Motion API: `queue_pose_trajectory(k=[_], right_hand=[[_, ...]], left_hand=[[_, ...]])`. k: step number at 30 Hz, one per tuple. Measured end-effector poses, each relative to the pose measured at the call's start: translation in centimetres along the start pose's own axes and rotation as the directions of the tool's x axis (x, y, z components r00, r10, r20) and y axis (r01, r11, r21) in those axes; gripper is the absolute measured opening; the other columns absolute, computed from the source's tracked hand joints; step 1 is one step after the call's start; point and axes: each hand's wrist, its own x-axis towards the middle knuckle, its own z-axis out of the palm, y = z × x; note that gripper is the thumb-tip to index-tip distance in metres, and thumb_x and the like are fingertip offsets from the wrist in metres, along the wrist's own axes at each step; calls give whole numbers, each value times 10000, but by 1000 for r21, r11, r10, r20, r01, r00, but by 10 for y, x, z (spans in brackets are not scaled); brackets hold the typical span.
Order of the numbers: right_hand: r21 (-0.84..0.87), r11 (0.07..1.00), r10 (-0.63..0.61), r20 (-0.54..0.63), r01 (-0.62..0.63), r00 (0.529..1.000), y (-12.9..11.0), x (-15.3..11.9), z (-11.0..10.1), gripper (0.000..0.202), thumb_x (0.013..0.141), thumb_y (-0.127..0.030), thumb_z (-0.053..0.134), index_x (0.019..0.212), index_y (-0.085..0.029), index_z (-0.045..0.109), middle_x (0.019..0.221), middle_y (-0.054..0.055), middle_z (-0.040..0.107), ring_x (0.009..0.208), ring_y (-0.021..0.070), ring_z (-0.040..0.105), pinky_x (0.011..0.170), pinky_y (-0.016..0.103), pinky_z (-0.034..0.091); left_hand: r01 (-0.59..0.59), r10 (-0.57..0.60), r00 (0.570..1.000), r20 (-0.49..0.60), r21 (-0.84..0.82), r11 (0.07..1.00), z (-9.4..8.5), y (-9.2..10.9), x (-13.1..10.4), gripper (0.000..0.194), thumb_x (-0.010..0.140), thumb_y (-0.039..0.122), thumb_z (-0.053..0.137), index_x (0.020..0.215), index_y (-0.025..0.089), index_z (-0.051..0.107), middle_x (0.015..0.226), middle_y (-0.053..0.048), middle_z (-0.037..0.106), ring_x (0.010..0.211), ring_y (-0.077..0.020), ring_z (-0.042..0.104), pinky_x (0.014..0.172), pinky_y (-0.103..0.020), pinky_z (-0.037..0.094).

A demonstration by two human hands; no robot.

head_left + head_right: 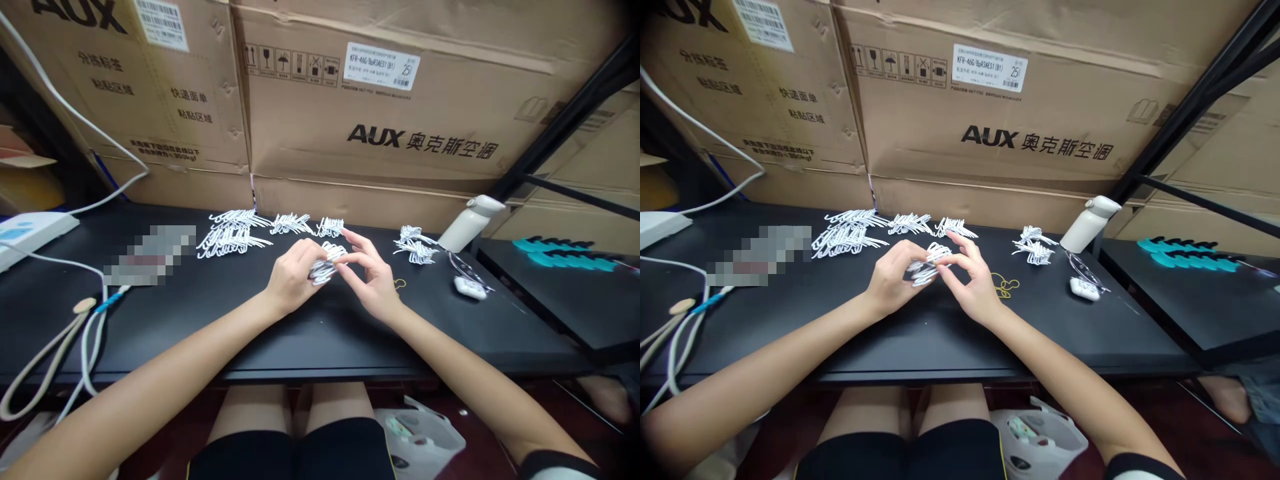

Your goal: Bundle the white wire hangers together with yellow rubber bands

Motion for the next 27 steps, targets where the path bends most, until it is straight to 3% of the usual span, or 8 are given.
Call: queue_pose_trajectory(k=[4,8,12,15,20,27], right_hand=[[16,1000,-6,-101,8,995,1,0,-1,93,831,-232,596,903,-241,654,1293,56,528,1210,227,491,1039,450,393],[9,1000,17,-160,-16,987,3,-1,0,58,809,-237,625,864,-227,643,1194,71,570,1081,216,565,972,428,450],[-43,999,10,-122,-16,992,4,-2,1,70,779,-248,662,843,-219,660,1173,75,574,1023,211,584,924,409,481],[-82,997,0,-134,-12,991,5,-1,0,77,783,-251,655,853,-222,671,1166,75,577,972,203,601,899,403,491],[-107,994,8,-144,-24,989,5,1,-2,98,787,-238,643,877,-225,681,1174,78,571,1006,209,594,930,399,472],[-39,996,68,-141,-74,988,6,2,-1,67,804,-278,625,803,-213,642,1206,76,561,1109,226,546,992,426,425]], left_hand=[[238,-243,970,-29,-123,963,0,0,3,255,728,321,697,808,183,497,812,-24,586,737,-143,560,646,-251,451],[514,-519,850,89,-350,783,2,0,4,344,664,365,745,792,184,482,804,-6,568,704,-135,561,576,-225,443],[638,-611,753,245,-503,583,6,-1,5,334,656,370,748,777,172,508,767,2,565,634,-115,536,549,-222,440],[671,-612,717,333,-566,479,8,-2,6,309,652,364,746,785,155,562,759,-8,584,655,-126,550,578,-240,468],[656,-581,728,364,-616,436,10,-2,5,285,677,344,727,841,130,633,896,-64,626,756,-161,601,654,-286,521],[550,-511,824,243,-558,622,7,6,2,190,732,319,690,806,143,685,1002,-89,587,875,-177,606,630,-237,547]])
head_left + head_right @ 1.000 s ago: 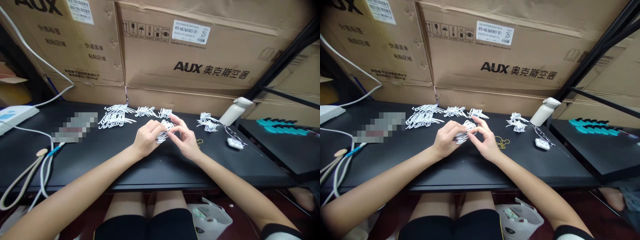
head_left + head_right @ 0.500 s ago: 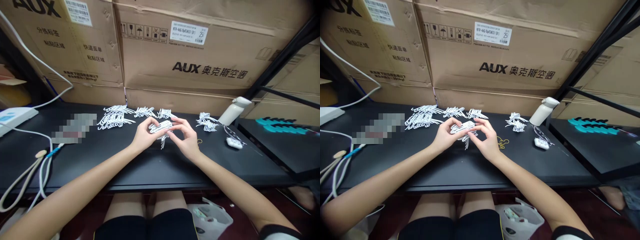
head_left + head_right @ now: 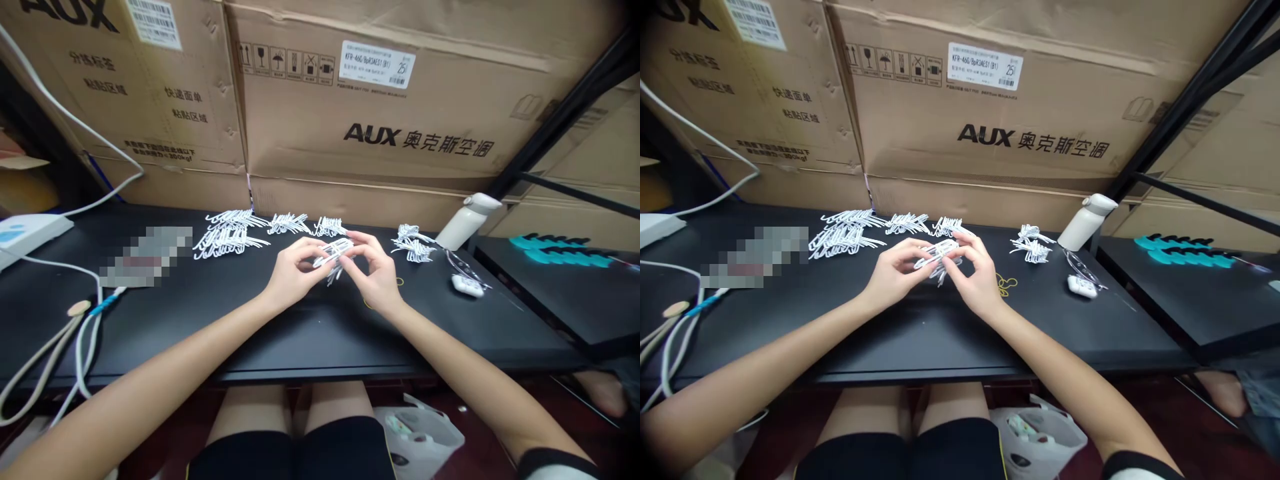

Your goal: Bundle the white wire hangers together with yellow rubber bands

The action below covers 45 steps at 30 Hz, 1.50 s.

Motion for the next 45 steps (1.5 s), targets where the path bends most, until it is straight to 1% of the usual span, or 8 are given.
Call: queue_pose_trajectory(k=[11,15,19,22,24,36,41,45], right_hand=[[-171,980,-100,28,103,995,-10,-5,0,59,819,-246,607,824,-242,666,1365,42,465,1275,261,404,1079,492,295],[-58,997,-65,-79,60,995,-2,-2,0,127,859,-283,555,936,-241,646,1308,65,509,1255,238,442,1072,460,328],[144,981,145,-86,-131,986,10,5,0,256,842,-377,572,1044,-221,572,1228,94,566,1129,219,551,973,406,449],[274,885,357,125,-378,926,14,9,0,304,825,-460,565,999,-212,572,1037,69,651,920,204,639,791,362,547],[319,834,391,236,-451,890,13,9,1,309,835,-494,532,935,-208,591,934,45,672,823,197,654,709,345,565],[145,956,235,142,-255,962,14,0,1,398,855,-450,532,1183,-226,504,982,52,661,818,191,633,699,321,529],[30,990,136,125,-141,983,12,3,-4,362,863,-417,531,1169,-228,564,1052,54,653,946,217,613,816,352,501],[89,984,141,157,-156,977,11,6,-7,331,859,-417,536,1123,-222,580,1019,53,657,896,205,617,788,346,504]], left_hand=[[58,-65,996,-58,-122,991,1,-1,2,174,704,298,718,741,130,688,968,-81,599,883,-180,598,695,-262,535],[239,-263,964,-46,-294,925,-1,0,7,219,676,320,743,790,137,706,957,-67,637,858,-173,601,764,-306,521],[379,-382,920,85,-437,816,-3,0,9,259,723,368,702,875,159,706,956,-63,667,879,-180,613,804,-351,519],[388,-373,919,129,-460,798,-3,-3,9,251,741,368,688,879,160,705,968,-67,669,914,-190,613,851,-375,504],[389,-363,920,147,-455,801,-3,-4,8,247,757,365,674,889,159,707,953,-66,671,918,-188,611,875,-369,488],[377,-359,926,118,-275,884,-1,-2,7,348,697,422,712,907,145,727,1039,-92,672,930,-227,593,887,-387,444],[372,-338,926,168,-262,890,-1,1,6,272,698,391,717,829,154,739,1139,-88,632,953,-214,596,903,-366,442],[359,-310,925,217,-245,901,-5,1,7,247,729,375,697,850,163,735,1042,-77,671,919,-205,601,880,-358,446]])
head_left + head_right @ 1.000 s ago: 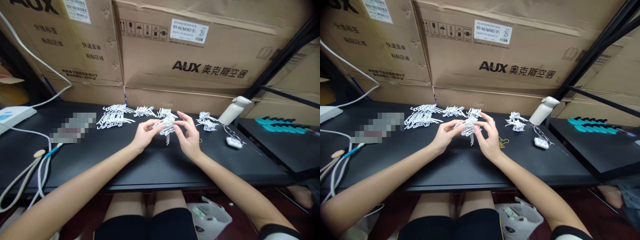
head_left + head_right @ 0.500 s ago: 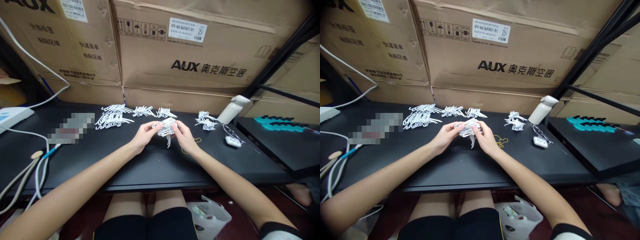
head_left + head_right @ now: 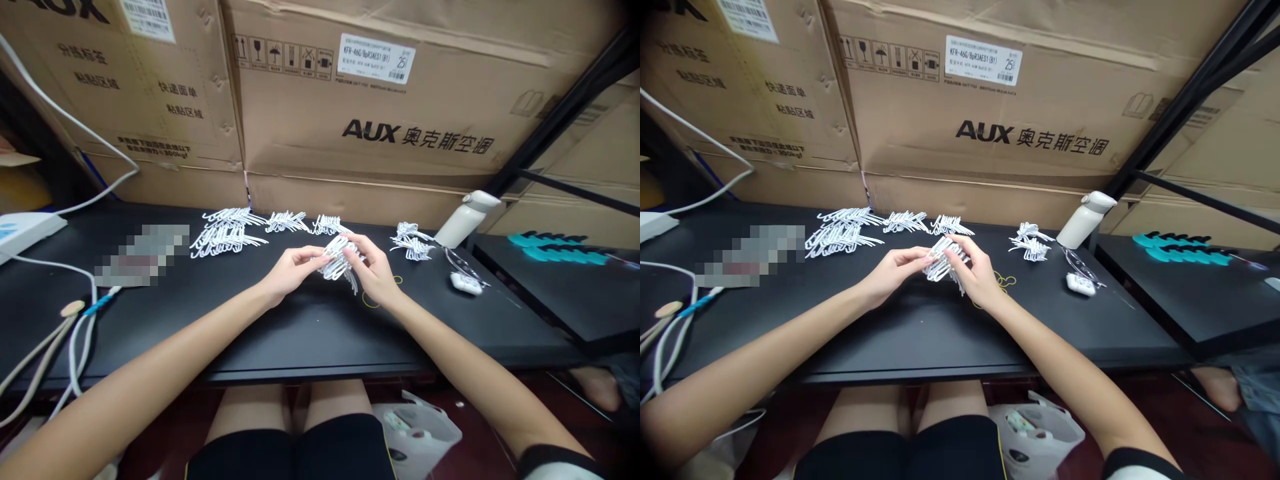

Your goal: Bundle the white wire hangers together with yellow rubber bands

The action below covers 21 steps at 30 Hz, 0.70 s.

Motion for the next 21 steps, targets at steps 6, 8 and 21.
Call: queue_pose_trajectory(k=[6,8,21], right_hand=[[173,975,151,-52,-140,987,-1,1,4,377,771,-450,637,1058,-212,587,951,53,674,790,186,637,653,305,524],[212,959,217,-115,-189,969,-1,2,6,372,709,-432,703,982,-200,607,928,54,673,739,174,634,617,295,522],[479,772,422,104,-418,900,-1,13,-4,347,657,-365,764,911,-152,660,855,63,716,753,174,688,783,334,541]], left_hand=[[57,-57,998,-16,-17,998,-5,-1,2,273,689,359,738,852,152,663,861,-47,691,793,-166,626,794,-321,464],[130,-131,991,-12,-62,990,-4,-2,2,349,649,333,775,904,160,613,840,-39,693,757,-153,637,756,-312,474],[198,-204,979,8,-276,941,-17,-6,6,457,651,247,787,1078,163,646,1102,-101,666,973,-199,630,905,-354,465]])
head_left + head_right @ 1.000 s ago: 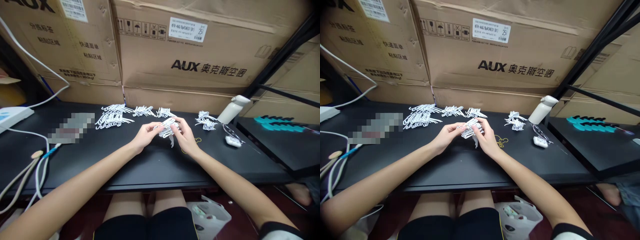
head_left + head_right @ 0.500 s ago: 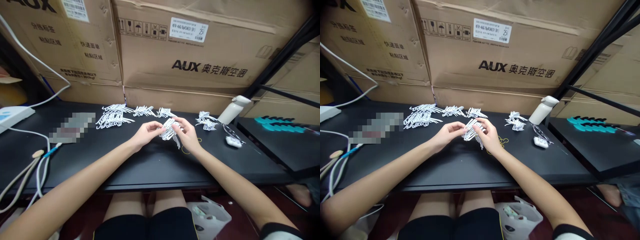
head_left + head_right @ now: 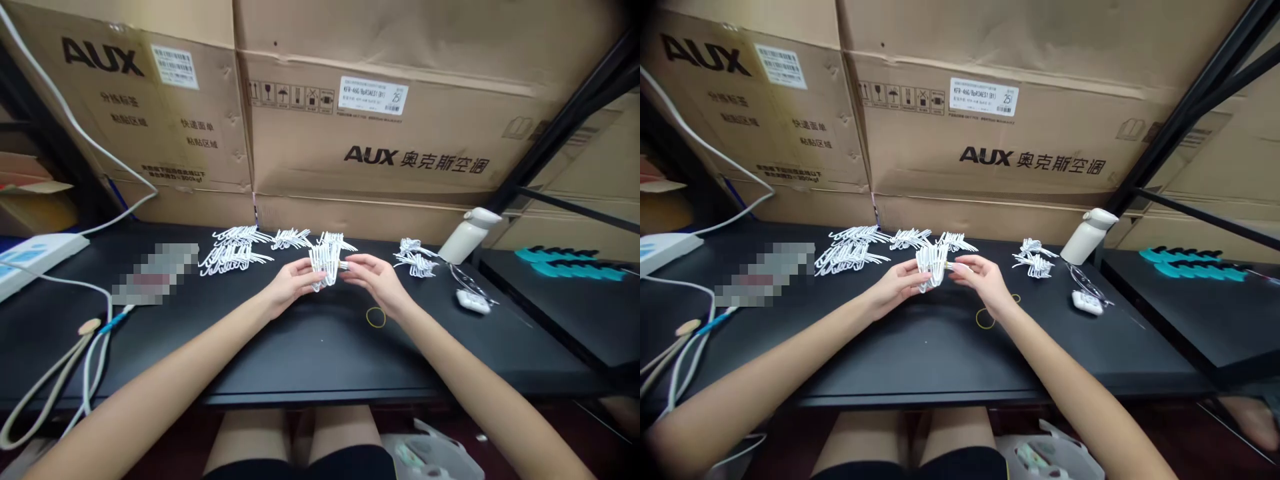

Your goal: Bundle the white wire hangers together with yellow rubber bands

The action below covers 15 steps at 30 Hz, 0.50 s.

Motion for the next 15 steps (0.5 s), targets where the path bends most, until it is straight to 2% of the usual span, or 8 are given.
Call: queue_pose_trajectory(k=[3,9,12,15], right_hand=[[-56,998,19,56,-16,998,5,2,-1,330,647,-367,768,869,-139,682,777,55,717,648,158,680,685,310,554],[2,1000,-6,16,6,1000,12,5,-1,292,626,-355,782,803,-136,705,756,57,727,623,138,672,658,276,557],[19,999,-40,-71,41,997,13,16,-10,290,626,-353,780,798,-131,705,740,59,725,617,135,671,636,259,556],[2,989,-144,-264,150,954,14,33,-33,286,628,-356,769,785,-129,695,759,63,725,644,139,677,613,243,554]], left_hand=[[15,-16,1000,18,18,1000,-3,-1,1,485,629,209,800,1085,173,640,1103,-90,669,996,-203,627,922,-346,452],[21,-21,1000,6,41,999,-1,1,1,466,669,259,775,1097,166,615,1138,-108,651,1040,-222,612,935,-366,445],[-6,10,997,-72,53,999,-2,5,1,440,702,319,746,1094,186,597,1190,-106,626,1108,-233,579,945,-374,440],[1,12,986,-164,84,996,-4,7,2,418,712,372,725,1066,197,587,1209,-105,613,1137,-239,561,943,-380,441]])
